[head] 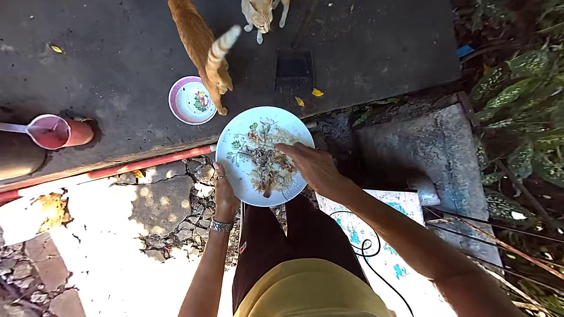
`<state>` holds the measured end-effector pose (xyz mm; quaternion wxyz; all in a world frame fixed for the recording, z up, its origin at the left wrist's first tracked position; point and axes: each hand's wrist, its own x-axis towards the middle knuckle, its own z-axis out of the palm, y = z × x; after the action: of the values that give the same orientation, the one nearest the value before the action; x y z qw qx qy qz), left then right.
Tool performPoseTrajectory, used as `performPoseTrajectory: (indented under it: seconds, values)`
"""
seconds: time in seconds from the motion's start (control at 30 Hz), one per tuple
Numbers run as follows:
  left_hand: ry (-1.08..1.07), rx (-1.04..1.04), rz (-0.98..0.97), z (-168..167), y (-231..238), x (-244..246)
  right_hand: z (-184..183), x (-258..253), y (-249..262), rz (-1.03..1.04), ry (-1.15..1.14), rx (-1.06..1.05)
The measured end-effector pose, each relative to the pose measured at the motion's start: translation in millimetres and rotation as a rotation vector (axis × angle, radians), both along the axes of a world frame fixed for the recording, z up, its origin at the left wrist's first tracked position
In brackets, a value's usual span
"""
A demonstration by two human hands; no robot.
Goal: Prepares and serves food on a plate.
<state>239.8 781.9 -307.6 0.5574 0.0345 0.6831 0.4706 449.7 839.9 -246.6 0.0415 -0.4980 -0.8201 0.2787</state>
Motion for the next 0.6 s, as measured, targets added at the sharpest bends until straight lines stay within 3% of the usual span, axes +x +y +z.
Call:
performPoseTrajectory:
  seconds: [0.17,0.4,0.47,0.6]
  values:
    - [0.014,0.024,-0.015,4,-3,3,-16,10,-5,-0.018,-0.160,-0.119]
    - [0.050,-0.011,-0.007,1,-10,16,15,-24,-4,0.139,-0.414,-0.457]
    - [0.039,-0.013,0.017,4,-10,19,20,-24,-8,0.125,-0.371,-0.439]
    - [0.040,0.011,0.042,8,-8,13,16,5,-24,-0.049,-0.135,-0.156]
